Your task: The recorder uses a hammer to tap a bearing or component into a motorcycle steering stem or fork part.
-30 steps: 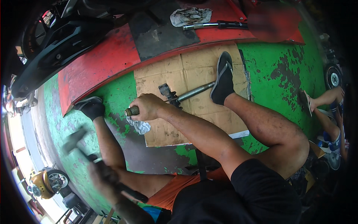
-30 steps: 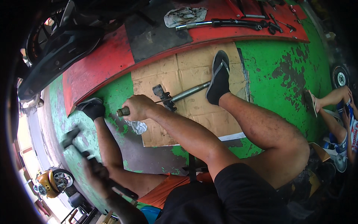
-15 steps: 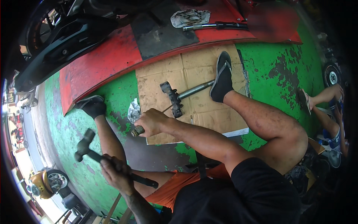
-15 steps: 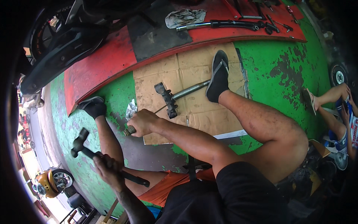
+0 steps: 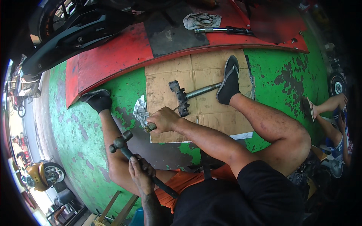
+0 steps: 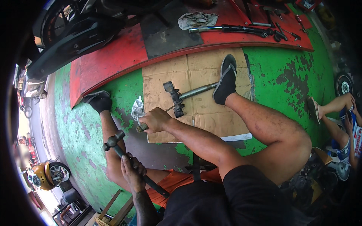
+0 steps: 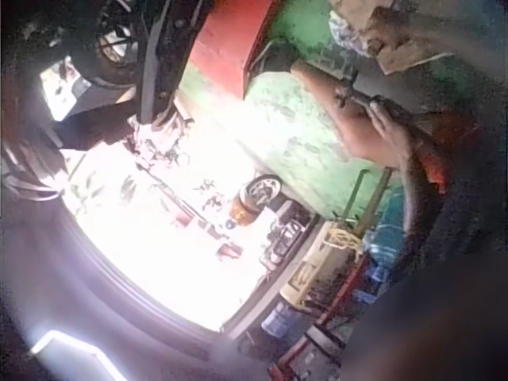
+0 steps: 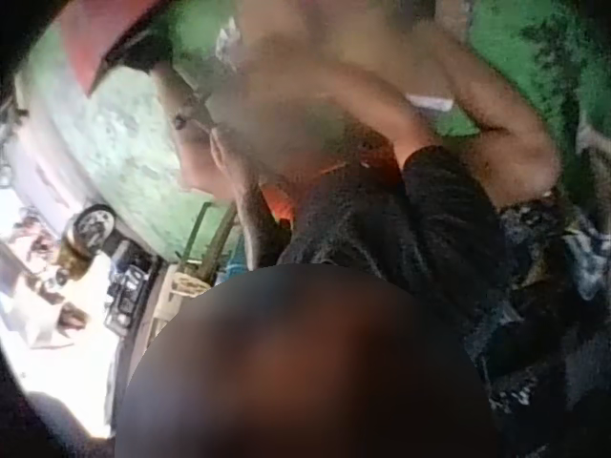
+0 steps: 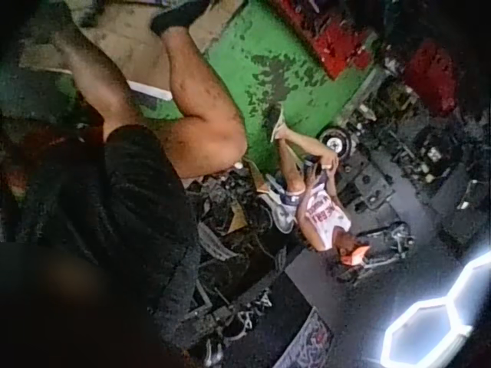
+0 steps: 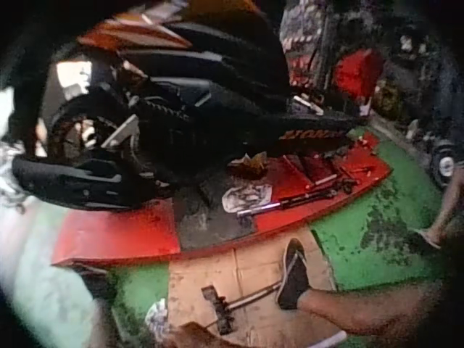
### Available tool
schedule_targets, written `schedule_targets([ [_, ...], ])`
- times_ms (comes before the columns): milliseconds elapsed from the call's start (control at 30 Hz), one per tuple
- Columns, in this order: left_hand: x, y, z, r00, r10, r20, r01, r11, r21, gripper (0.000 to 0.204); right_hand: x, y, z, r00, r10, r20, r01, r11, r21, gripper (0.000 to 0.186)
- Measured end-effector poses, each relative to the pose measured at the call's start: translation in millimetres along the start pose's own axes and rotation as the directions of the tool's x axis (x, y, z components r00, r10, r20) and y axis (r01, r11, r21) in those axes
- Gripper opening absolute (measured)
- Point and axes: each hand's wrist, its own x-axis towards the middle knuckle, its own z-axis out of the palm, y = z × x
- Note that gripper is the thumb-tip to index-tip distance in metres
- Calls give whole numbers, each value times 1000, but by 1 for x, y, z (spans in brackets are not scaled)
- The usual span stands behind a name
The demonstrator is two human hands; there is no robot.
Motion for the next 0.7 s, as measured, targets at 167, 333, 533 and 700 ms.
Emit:
schedule_targets([
  [167, -1, -13, 6, 994, -104, 24, 104, 994, 23, 29, -1, 4, 20, 989, -45, -140, 36, 997, -65, 32],
  [333, 6, 12, -4, 978, -210, -1, 208, 965, 159, 31, -2, 8, 30, 970, -65, -233, 47, 996, -80, 32],
  [533, -13, 73, -31, 857, 356, -372, -450, 869, -205, 33, -2, 9, 25, 966, -67, -248, 50, 996, -75, 34],
  [700, 7, -10, 10, 970, -243, -12, 243, 968, 61, 25, 2, 6, 27, 961, -13, -278, 3, 999, -33, 33],
])
